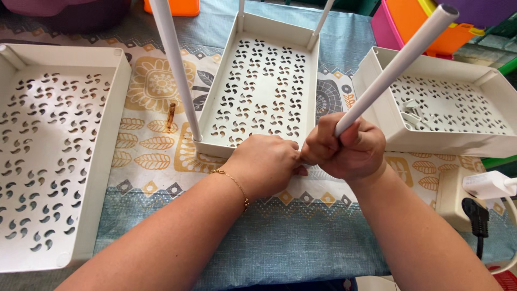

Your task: The person assembles white perforated plastic trays by inserting cylindrical rods into corner sockets. They handle multiple trays and rods, aligning and pressing the rods into place to form a stacked structure.

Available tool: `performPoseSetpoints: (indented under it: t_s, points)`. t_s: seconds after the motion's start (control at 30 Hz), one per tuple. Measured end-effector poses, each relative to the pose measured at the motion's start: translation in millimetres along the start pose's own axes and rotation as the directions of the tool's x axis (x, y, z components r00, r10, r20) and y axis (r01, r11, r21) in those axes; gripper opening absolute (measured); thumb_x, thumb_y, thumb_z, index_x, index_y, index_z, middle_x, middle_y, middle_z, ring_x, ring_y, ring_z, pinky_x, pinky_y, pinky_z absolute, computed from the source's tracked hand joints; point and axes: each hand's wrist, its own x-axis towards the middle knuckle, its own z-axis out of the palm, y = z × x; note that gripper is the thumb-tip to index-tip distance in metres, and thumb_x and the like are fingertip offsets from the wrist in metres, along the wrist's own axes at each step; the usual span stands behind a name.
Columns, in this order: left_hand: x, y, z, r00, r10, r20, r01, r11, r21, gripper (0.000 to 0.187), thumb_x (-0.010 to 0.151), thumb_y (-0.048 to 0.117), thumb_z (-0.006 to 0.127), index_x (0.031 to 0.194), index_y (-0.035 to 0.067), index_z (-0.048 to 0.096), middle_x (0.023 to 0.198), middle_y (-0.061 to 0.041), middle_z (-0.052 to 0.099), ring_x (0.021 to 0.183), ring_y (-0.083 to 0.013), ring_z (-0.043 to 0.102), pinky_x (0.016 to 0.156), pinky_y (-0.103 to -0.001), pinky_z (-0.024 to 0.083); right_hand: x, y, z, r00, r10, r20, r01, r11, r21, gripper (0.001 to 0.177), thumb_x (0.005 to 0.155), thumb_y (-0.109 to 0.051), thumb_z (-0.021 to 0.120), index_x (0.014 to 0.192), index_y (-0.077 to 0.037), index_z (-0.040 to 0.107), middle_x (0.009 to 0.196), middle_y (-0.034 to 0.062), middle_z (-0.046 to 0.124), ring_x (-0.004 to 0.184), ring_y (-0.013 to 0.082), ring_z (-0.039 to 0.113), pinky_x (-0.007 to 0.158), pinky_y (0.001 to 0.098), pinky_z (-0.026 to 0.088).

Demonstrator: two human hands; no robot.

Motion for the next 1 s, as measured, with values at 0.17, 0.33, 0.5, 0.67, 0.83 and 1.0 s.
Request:
performPoseSetpoints:
  t_s: [0.17,0.33,0.5,0.67,0.83,1.0]
  points:
    - [-3,1,3,0.998,-0.012,-0.060,0.015,0.999,0.041,0.031,0.092,0.041,0.065,0.084,0.013,0.073,0.087,-0.005,0.073,0.085,-0.0278,0.071,0.073,-0.044,0.056,1,-1,7,1.000,-0.014,0.004,0.014,1.000,-0.023,0.051,0.105,-0.049,0.065,0.088,-0.002,0.056,0.063,0.0016,0.038,0.061,0.0159,0.037,0.066,0.0359,0.029]
    - [0,-2,6,0.986,0.004,-0.167,0.008,0.997,0.072,0.020,0.090,0.032,0.064,0.080,0.019,0.077,0.086,-0.002,0.073,0.083,-0.0236,0.072,0.073,-0.042,0.056,0,12,35,0.913,-0.283,-0.295,0.203,0.940,-0.274,0.037,0.107,-0.041,0.058,0.113,-0.004,0.057,0.095,0.0105,0.057,0.094,0.0242,0.055,0.092,0.0396,0.047]
    - [2,0,12,0.979,-0.065,-0.194,0.088,0.990,0.109,0.024,0.092,0.034,0.066,0.080,0.016,0.076,0.084,-0.003,0.072,0.081,-0.0244,0.071,0.072,-0.043,0.055,3,29,52,0.745,-0.410,-0.526,0.159,0.875,-0.458,0.026,0.112,-0.027,0.050,0.109,-0.002,0.054,0.108,0.0086,0.059,0.095,0.0243,0.058,0.093,0.0417,0.052]
    - [1,7,20,0.965,-0.073,-0.253,0.104,0.988,0.110,0.019,0.089,0.028,0.066,0.080,0.014,0.075,0.083,-0.006,0.071,0.080,-0.0255,0.071,0.069,-0.042,0.057,5,40,42,0.716,-0.392,-0.577,0.214,0.911,-0.353,0.033,0.112,-0.037,0.052,0.103,-0.006,0.052,0.087,0.0065,0.048,0.079,0.0189,0.045,0.077,0.0352,0.043]
    - [2,6,15,0.981,-0.034,-0.189,0.058,0.991,0.123,0.017,0.089,0.022,0.063,0.079,0.015,0.075,0.083,-0.007,0.071,0.079,-0.0271,0.071,0.069,-0.043,0.057,3,37,18,0.858,-0.353,-0.373,0.276,0.930,-0.245,0.052,0.107,-0.051,0.060,0.087,-0.005,0.047,0.067,0.0016,0.032,0.060,0.0141,0.029,0.059,0.0321,0.027]
    - [0,4,8,0.988,-0.039,-0.150,0.049,0.997,0.067,0.032,0.093,0.036,0.063,0.075,0.011,0.074,0.081,-0.007,0.071,0.080,-0.0281,0.071,0.070,-0.045,0.056,2,6,-7,1.000,-0.022,-0.004,0.021,0.995,-0.095,0.057,0.104,-0.052,0.065,0.076,-0.006,0.045,0.060,0.0003,0.026,0.055,0.0158,0.026,0.058,0.0354,0.023]
